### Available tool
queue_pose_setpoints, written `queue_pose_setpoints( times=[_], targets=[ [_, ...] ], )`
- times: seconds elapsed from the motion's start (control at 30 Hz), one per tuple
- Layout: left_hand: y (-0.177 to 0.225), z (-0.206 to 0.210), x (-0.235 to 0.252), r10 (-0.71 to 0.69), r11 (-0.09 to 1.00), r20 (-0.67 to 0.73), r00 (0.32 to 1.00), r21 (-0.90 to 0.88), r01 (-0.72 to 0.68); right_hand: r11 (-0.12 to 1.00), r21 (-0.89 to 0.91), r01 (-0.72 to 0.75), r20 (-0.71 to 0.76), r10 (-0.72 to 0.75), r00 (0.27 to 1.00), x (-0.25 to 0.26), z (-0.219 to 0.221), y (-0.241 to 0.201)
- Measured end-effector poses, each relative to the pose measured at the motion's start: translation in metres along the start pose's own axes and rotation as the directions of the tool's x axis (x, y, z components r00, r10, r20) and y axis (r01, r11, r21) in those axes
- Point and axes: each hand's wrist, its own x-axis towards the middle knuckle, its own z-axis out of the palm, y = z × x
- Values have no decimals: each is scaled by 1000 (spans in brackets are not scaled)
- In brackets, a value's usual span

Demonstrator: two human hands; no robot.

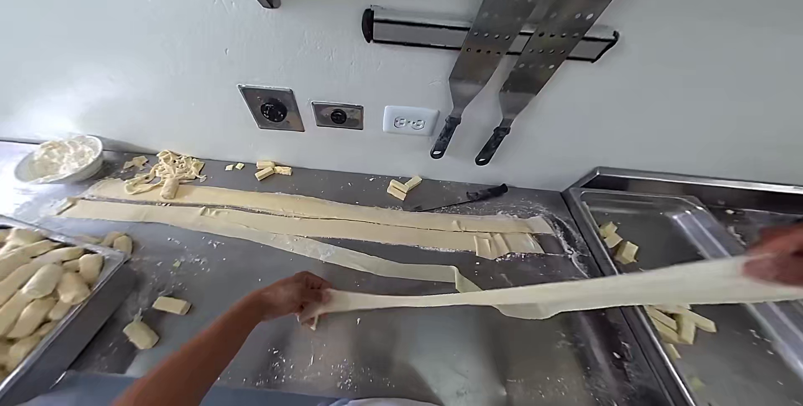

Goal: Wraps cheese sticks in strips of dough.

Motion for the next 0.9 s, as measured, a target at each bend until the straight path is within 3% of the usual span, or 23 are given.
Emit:
queue_pose_setpoints(
  times=[0.07, 0.1, 0.13, 0.2, 0.23, 0.33, 0.43, 0.6, 0.7, 0.8, 0.9],
  targets=[
    [1, -2, -17, 26, 992, -163, 986, -115, -46, 984, -149, -96, 82, 109, 991, 3, 42, 11],
    [2, -4, -23, 23, 988, -238, 971, -143, -58, 982, -188, -31, 76, 46, 996, 5, 65, 42],
    [3, -4, -28, 4, 987, -310, 951, -152, -53, 969, -223, 106, 70, -93, 993, 7, 90, 85],
    [7, -1, -36, -70, 990, -448, 891, -140, 7, 869, -305, 389, 58, -390, 919, 6, 146, 155],
    [7, -1, -37, -109, 991, -497, 861, -120, 56, 830, -329, 450, 57, -459, 887, -1, 172, 173],
    [1, 7, -37, -193, 976, -566, 802, -23, 218, 842, -298, 450, 126, -433, 893, -31, 226, 196],
    [-3, 23, -40, -206, 950, -564, 800, 81, 302, 869, -297, 396, 107, -382, 918, -49, 238, 205],
    [39, 56, -60, -102, 944, -548, 831, 211, 254, 871, -261, 417, -27, -438, 899, -47, 234, 156],
    [87, 88, -71, 9, 917, -460, 888, 358, 177, 858, 3, 513, -42, -513, 857, -32, 261, 75],
    [124, 117, -75, 129, 842, -308, 943, 536, 60, 759, 352, 547, 125, -618, 776, -6, 282, -29],
    [154, 137, -77, 213, 788, -243, 946, 615, -20, 678, 610, 411, 328, -688, 647, 25, 283, -106]
  ],
)
